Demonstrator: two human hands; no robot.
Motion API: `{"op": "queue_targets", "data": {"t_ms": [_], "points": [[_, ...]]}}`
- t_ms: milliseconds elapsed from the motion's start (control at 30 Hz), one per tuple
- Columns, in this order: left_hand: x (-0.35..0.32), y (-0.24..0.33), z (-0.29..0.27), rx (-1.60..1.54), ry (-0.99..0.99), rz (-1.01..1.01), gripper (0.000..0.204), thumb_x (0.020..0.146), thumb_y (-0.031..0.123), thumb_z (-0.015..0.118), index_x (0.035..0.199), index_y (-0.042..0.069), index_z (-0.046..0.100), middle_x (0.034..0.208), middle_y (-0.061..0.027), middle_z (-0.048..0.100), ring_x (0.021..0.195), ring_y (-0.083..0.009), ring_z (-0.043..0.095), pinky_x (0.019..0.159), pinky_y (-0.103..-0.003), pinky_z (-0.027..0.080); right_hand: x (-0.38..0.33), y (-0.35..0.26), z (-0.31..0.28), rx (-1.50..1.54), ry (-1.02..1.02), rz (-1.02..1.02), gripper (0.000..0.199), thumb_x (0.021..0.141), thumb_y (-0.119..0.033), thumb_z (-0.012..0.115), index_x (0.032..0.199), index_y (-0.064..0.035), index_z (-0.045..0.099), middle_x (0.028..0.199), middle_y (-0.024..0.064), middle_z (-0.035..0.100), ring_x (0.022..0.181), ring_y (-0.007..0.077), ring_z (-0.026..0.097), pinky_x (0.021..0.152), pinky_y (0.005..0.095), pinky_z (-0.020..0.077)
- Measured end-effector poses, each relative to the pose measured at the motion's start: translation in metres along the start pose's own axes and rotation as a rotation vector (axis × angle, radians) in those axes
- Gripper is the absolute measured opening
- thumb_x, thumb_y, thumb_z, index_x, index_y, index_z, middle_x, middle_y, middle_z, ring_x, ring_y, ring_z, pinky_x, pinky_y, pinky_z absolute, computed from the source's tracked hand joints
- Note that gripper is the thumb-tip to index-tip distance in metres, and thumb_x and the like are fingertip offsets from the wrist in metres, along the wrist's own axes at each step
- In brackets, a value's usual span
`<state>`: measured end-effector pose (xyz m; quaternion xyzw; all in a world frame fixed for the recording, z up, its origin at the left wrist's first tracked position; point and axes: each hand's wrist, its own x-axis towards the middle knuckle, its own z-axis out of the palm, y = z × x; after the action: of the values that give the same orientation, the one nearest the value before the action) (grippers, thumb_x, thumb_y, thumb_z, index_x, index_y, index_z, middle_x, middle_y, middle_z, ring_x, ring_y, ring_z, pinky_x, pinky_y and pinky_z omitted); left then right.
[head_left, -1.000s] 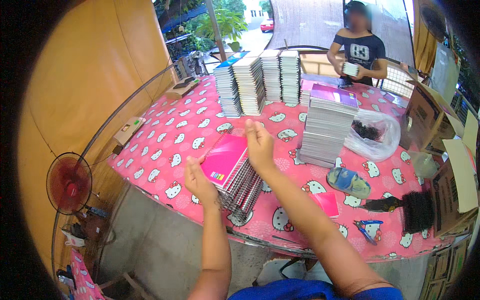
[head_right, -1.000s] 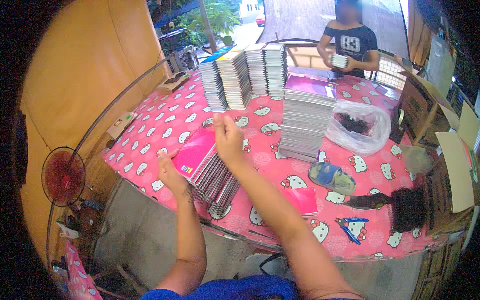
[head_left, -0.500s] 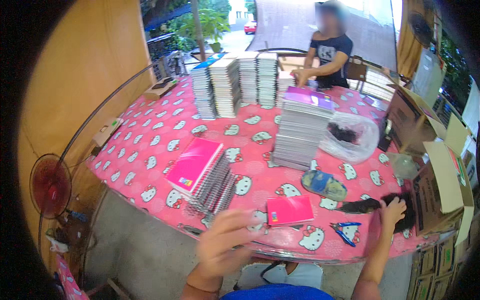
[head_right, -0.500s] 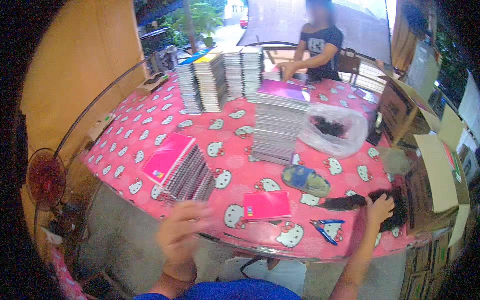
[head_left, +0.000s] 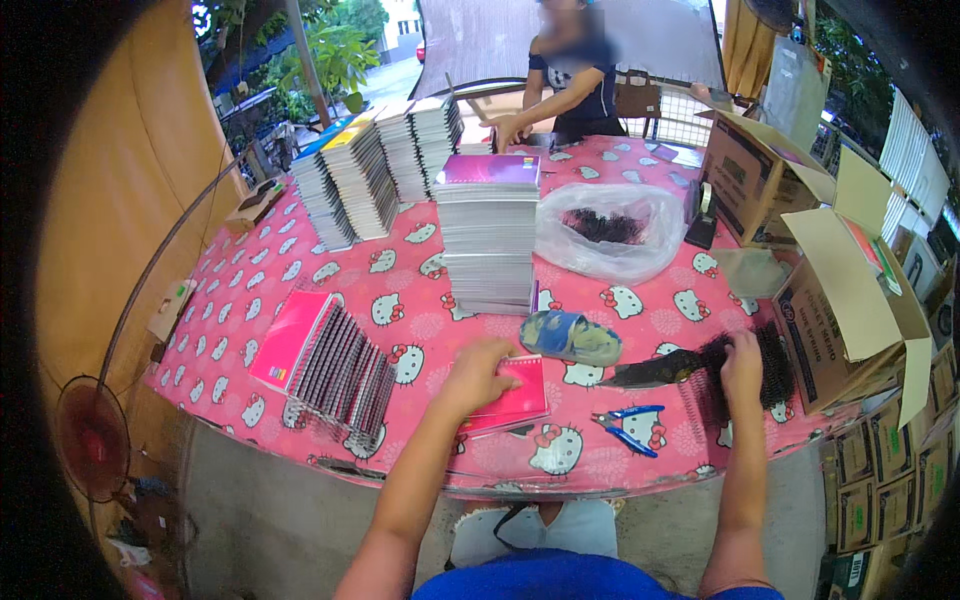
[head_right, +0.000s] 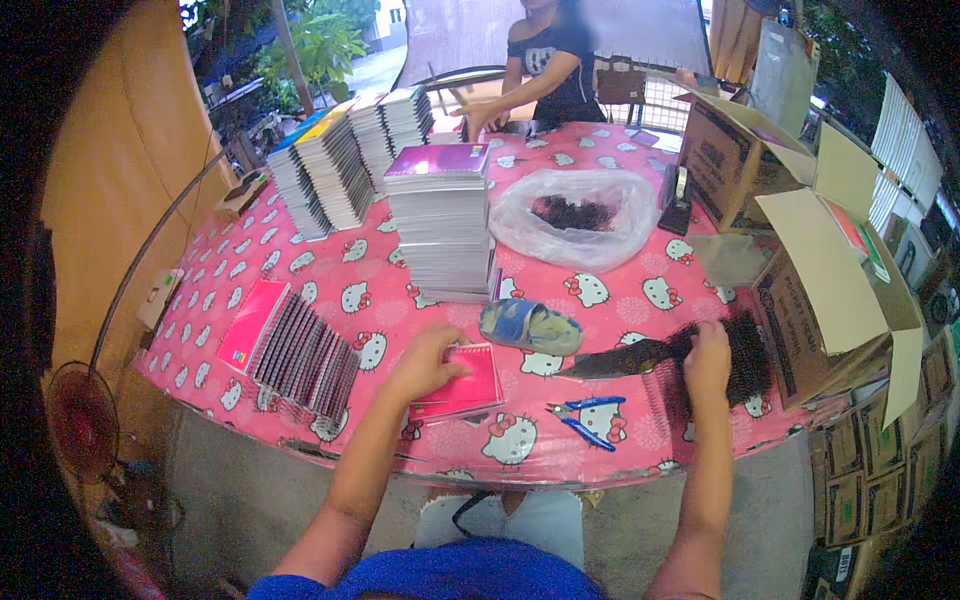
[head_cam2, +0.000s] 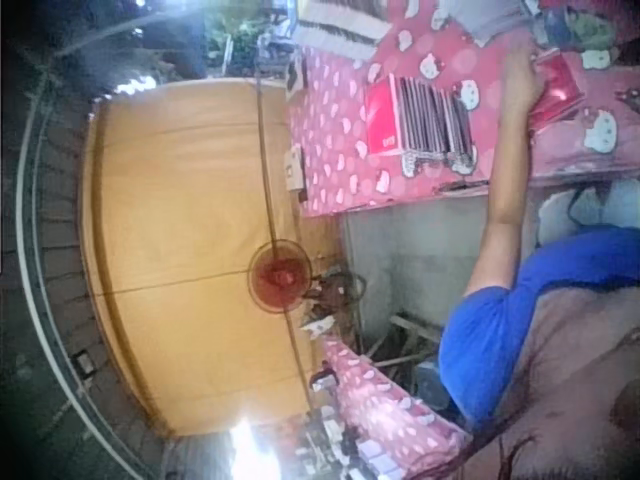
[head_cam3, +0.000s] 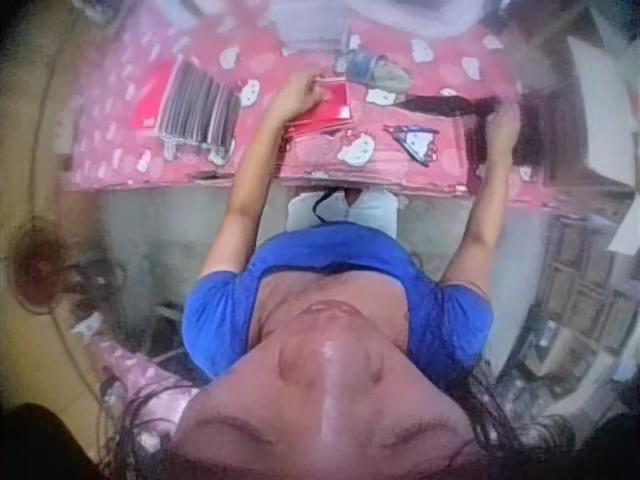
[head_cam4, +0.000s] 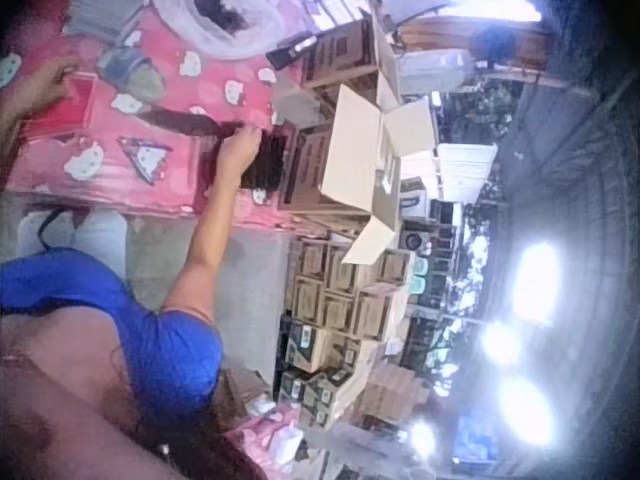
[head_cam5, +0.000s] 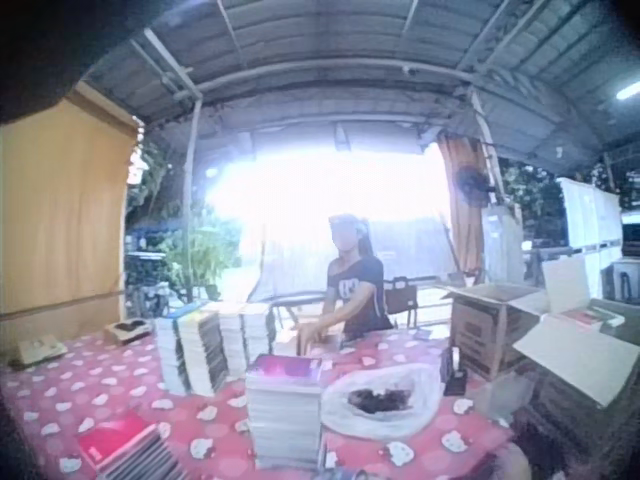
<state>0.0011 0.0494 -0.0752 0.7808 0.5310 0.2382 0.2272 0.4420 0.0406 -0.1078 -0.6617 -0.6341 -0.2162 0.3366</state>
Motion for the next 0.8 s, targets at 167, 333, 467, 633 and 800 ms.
{"op": "queue_targets", "data": {"t_ms": [167, 333, 467, 633, 800], "points": [[-0.037, 0.031, -0.011, 0.259, 0.126, 0.256, 0.032, 0.075, 0.018, 0.074, 0.102, 0.008, 0.059, 0.088, -0.0077, 0.065, 0.086, -0.0219, 0.062, 0.082, -0.038, 0.04, -0.021, -0.139, -0.03, 0.559, -0.32, -0.084, 0.014, 0.081, -0.018, 0.063, 0.087, -0.0086, 0.07, 0.095, 0.011, 0.067, 0.088, 0.0312, 0.063, 0.077, 0.0408, 0.0498], [-0.037, 0.046, -0.011, 0.103, 0.185, 0.215, 0.029, 0.076, 0.02, 0.073, 0.101, 0.008, 0.062, 0.092, -0.0062, 0.066, 0.086, -0.0216, 0.061, 0.084, -0.039, 0.038, -0.018, -0.205, -0.031, 1.028, -0.522, 0.073, 0.021, 0.08, -0.016, 0.069, 0.097, -0.004, 0.069, 0.091, 0.0122, 0.066, 0.076, 0.0279, 0.064, 0.068, 0.0357, 0.0501], [-0.039, 0.036, -0.006, 0.055, 0.22, 0.196, 0.021, 0.075, 0.024, 0.074, 0.089, 0.009, 0.069, 0.096, -0.0058, 0.067, 0.094, -0.0228, 0.059, 0.089, -0.038, 0.037, -0.019, -0.215, -0.024, 0.959, -0.357, -0.194, 0.019, 0.078, -0.011, 0.07, 0.094, -0.0019, 0.066, 0.086, 0.013, 0.064, 0.073, 0.0285, 0.062, 0.067, 0.036, 0.0494], [-0.05, 0.051, 0.01, 0.271, 0.588, 0.13, 0.015, 0.074, 0.028, 0.074, 0.084, 0.017, 0.074, 0.096, 0.0039, 0.068, 0.107, -0.022, 0.051, 0.099, -0.047, 0.026, -0.012, -0.223, -0.024, 0.943, -0.384, -0.134, 0.019, 0.075, -0.005, 0.069, 0.094, -0.0045, 0.067, 0.088, 0.0118, 0.063, 0.081, 0.0262, 0.061, 0.071, 0.0337, 0.0481], [-0.054, 0.039, 0.021, 0.045, 0.535, 0.09, 0.02, 0.07, 0.027, 0.077, 0.087, 0.016, 0.075, 0.088, -0.0001, 0.067, 0.098, -0.0218, 0.052, 0.09, -0.042, 0.035, -0.009, -0.227, -0.019, 1.006, -0.486, -0.24, 0.018, 0.071, 0.002, 0.067, 0.088, -0.0035, 0.064, 0.089, 0.0103, 0.061, 0.086, 0.0251, 0.059, 0.076, 0.0333, 0.0461]]}}
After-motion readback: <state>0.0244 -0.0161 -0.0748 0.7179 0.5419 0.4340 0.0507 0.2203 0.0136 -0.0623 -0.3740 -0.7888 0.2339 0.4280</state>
